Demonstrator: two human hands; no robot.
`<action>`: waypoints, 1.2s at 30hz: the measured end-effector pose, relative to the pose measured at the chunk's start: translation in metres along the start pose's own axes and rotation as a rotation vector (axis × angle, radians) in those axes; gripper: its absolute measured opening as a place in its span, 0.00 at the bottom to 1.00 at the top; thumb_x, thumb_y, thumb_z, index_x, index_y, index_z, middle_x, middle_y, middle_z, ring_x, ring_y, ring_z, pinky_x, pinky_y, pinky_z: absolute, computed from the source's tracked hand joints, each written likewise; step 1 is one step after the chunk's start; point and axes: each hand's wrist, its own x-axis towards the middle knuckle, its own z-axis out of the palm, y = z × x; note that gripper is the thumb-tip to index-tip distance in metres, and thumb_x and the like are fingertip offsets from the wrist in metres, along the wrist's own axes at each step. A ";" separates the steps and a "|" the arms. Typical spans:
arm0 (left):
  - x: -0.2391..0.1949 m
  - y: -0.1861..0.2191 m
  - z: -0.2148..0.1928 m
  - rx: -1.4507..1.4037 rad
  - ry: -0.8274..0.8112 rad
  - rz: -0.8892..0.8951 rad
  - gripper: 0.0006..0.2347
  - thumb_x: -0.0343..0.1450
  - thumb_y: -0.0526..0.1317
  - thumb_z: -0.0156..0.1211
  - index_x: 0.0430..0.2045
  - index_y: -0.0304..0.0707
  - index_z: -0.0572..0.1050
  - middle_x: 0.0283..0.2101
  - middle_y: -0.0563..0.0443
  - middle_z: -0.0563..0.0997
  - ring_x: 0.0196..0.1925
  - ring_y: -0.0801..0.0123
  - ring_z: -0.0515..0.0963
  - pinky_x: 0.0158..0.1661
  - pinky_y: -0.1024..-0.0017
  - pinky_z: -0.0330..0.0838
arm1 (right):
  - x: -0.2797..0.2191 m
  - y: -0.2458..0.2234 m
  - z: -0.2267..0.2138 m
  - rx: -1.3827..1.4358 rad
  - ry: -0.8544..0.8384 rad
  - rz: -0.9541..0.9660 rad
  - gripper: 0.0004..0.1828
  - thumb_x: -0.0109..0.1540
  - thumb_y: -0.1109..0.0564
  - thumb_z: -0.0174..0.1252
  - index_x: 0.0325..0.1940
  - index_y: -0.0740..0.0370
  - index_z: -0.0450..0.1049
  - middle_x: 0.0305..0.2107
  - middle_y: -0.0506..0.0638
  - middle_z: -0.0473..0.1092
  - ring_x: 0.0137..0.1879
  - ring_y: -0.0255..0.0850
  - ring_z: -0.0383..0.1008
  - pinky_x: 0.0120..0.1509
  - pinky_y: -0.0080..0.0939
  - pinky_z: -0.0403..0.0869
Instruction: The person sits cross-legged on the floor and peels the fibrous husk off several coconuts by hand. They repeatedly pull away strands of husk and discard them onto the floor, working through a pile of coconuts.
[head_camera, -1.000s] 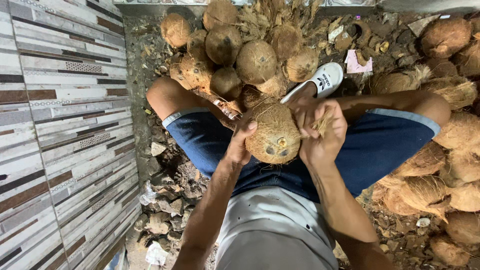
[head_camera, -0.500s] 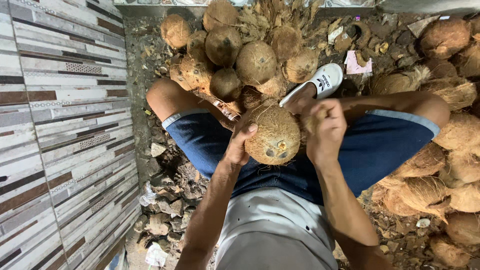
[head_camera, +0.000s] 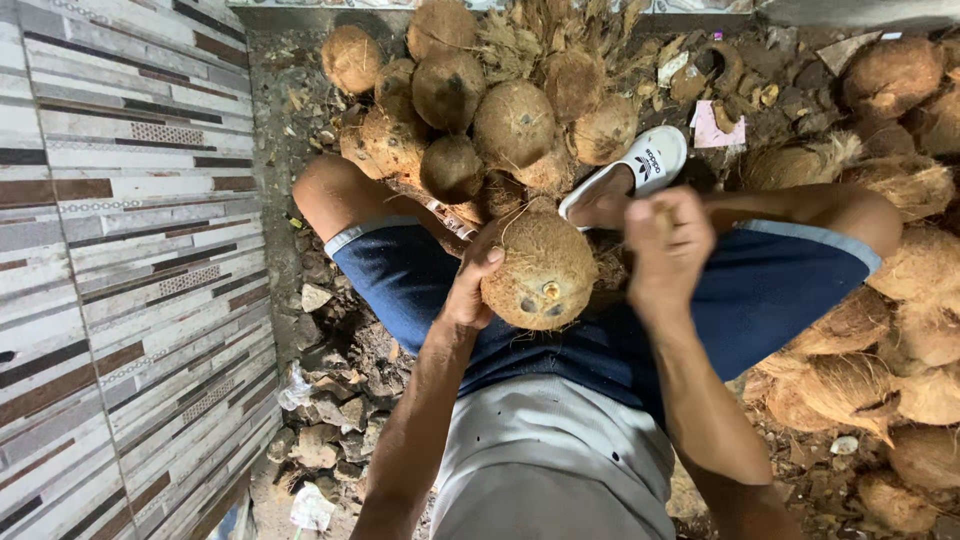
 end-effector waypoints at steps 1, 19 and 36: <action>0.000 0.001 0.002 0.000 -0.004 0.000 0.42 0.59 0.51 0.66 0.68 0.36 0.56 0.69 0.24 0.55 0.70 0.30 0.55 0.60 0.36 0.58 | -0.004 -0.006 0.005 -0.001 0.003 -0.004 0.14 0.63 0.50 0.65 0.32 0.59 0.69 0.16 0.47 0.61 0.24 0.30 0.60 0.30 0.29 0.60; -0.002 0.029 0.003 0.229 0.002 0.138 0.42 0.62 0.54 0.63 0.68 0.28 0.55 0.67 0.15 0.55 0.70 0.24 0.50 0.64 0.38 0.48 | 0.003 -0.003 0.008 0.075 -0.197 0.065 0.11 0.66 0.62 0.58 0.29 0.63 0.68 0.13 0.47 0.58 0.23 0.28 0.52 0.32 0.28 0.57; 0.063 0.092 -0.007 0.082 0.010 0.115 0.39 0.59 0.51 0.69 0.63 0.31 0.63 0.61 0.23 0.65 0.63 0.35 0.67 0.58 0.40 0.64 | 0.070 0.034 0.054 0.050 -0.190 0.275 0.08 0.68 0.61 0.55 0.34 0.60 0.67 0.18 0.43 0.59 0.25 0.26 0.56 0.30 0.23 0.58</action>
